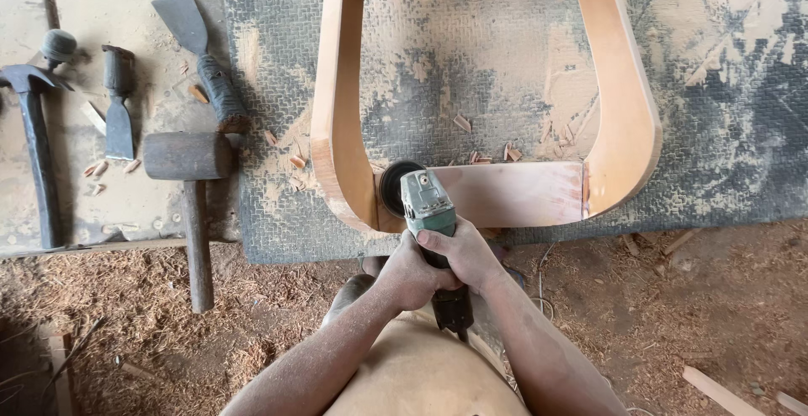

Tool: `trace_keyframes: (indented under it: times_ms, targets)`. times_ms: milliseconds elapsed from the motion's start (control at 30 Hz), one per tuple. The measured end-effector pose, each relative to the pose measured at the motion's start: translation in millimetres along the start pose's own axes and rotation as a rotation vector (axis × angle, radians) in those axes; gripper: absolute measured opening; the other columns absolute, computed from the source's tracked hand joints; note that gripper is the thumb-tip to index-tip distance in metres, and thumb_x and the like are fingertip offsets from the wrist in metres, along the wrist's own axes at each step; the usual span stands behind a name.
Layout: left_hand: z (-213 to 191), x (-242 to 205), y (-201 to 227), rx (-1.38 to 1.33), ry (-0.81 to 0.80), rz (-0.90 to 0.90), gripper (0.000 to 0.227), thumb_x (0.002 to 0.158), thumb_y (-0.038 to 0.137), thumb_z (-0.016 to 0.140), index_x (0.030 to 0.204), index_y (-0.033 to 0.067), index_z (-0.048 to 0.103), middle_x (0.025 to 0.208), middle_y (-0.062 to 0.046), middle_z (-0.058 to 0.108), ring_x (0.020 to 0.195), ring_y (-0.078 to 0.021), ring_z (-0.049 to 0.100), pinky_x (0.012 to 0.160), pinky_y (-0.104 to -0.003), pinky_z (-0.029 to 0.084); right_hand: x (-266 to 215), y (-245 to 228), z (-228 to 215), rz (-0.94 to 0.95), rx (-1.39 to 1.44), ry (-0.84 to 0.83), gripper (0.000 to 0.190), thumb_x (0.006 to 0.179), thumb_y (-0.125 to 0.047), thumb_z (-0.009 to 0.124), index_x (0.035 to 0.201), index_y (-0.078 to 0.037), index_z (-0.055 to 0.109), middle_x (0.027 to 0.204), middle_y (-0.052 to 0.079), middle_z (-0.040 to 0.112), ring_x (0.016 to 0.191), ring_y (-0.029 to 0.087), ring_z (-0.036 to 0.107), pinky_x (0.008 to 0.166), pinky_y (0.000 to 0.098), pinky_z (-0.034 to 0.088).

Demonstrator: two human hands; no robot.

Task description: The person uses an angle grinder with a sanding disc to smooth the curved edges of a wooden chair frame. They move the tool along the contours and occasionally wipe away dust with their hand.

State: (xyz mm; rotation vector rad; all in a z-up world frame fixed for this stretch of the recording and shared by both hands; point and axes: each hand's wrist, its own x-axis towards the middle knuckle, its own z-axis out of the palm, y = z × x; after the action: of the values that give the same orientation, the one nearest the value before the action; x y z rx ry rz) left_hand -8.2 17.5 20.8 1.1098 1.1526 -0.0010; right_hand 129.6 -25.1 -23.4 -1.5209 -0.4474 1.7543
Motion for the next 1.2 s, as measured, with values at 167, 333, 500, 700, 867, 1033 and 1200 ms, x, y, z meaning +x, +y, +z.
trace_keyframes:
  times_ms: [167, 333, 500, 700, 867, 1033, 1200]
  targets:
    - [6, 9, -9, -0.163, -0.182, 0.092, 0.065, 0.063, 0.001, 0.083, 0.12, 0.0045, 0.053, 0.103, -0.008, 0.069, 0.098, -0.0198, 0.069, 0.089, -0.036, 0.061, -10, -4, -5, -0.023, -0.239, 0.113, 0.061, 0.076, -0.042, 0.085, 0.119, -0.002, 0.068, 0.107, 0.009, 0.075, 0.099, 0.017, 0.071, 0.092, 0.0338, 0.057]
    - [14, 23, -22, -0.27, -0.295, 0.105, 0.055, 0.065, -0.004, 0.081, 0.115, 0.0046, 0.06, 0.1, -0.006, 0.07, 0.096, -0.019, 0.069, 0.088, -0.037, 0.06, -16, -5, -8, -0.005, -0.307, 0.218, 0.064, 0.074, -0.043, 0.086, 0.118, -0.001, 0.067, 0.105, 0.01, 0.076, 0.098, 0.019, 0.071, 0.091, 0.0344, 0.057]
    - [24, 42, -33, -0.248, -0.347, 0.106, 0.044, 0.065, -0.006, 0.08, 0.106, 0.003, 0.066, 0.097, -0.006, 0.073, 0.094, -0.018, 0.071, 0.087, -0.035, 0.06, -21, -9, -17, 0.041, -0.408, 0.327, 0.059, 0.076, -0.039, 0.084, 0.116, 0.0, 0.066, 0.104, 0.012, 0.077, 0.096, 0.02, 0.073, 0.09, 0.034, 0.057]
    - [39, 71, -46, -0.196, -0.481, 0.121, 0.035, 0.068, -0.008, 0.078, 0.101, 0.0, 0.071, 0.096, -0.007, 0.074, 0.094, -0.0173, 0.071, 0.086, -0.034, 0.059, -26, -16, -29, 0.061, -0.534, 0.452, 0.063, 0.076, -0.042, 0.083, 0.117, 0.002, 0.064, 0.104, 0.017, 0.076, 0.098, 0.026, 0.075, 0.09, 0.038, 0.057]
    - [53, 83, -44, -0.102, -0.555, 0.189, 0.036, 0.067, -0.008, 0.08, 0.102, -0.0039, 0.073, 0.096, -0.009, 0.076, 0.093, -0.02, 0.071, 0.084, -0.037, 0.06, -39, -15, -32, 0.115, -0.584, 0.631, 0.068, 0.077, -0.043, 0.086, 0.118, 0.005, 0.059, 0.105, 0.019, 0.073, 0.099, 0.028, 0.073, 0.09, 0.04, 0.056]
    - [41, 53, -22, -0.163, -0.459, 0.151, 0.067, 0.062, 0.001, 0.084, 0.124, 0.0028, 0.059, 0.106, -0.01, 0.072, 0.099, -0.0195, 0.07, 0.09, -0.036, 0.061, -46, -1, -30, -0.042, -0.26, 0.529, 0.052, 0.078, -0.035, 0.083, 0.113, 0.001, 0.068, 0.105, 0.012, 0.077, 0.096, 0.021, 0.075, 0.089, 0.0357, 0.059]
    - [28, -2, -1, -0.049, -0.179, 0.084, 0.088, 0.058, 0.011, 0.089, 0.133, 0.0073, 0.044, 0.115, -0.008, 0.068, 0.107, -0.0193, 0.069, 0.097, -0.034, 0.058, -30, 24, -31, -0.109, 0.007, 0.135, 0.054, 0.077, -0.032, 0.086, 0.118, 0.0, 0.069, 0.106, 0.009, 0.074, 0.098, 0.02, 0.069, 0.093, 0.0356, 0.057]
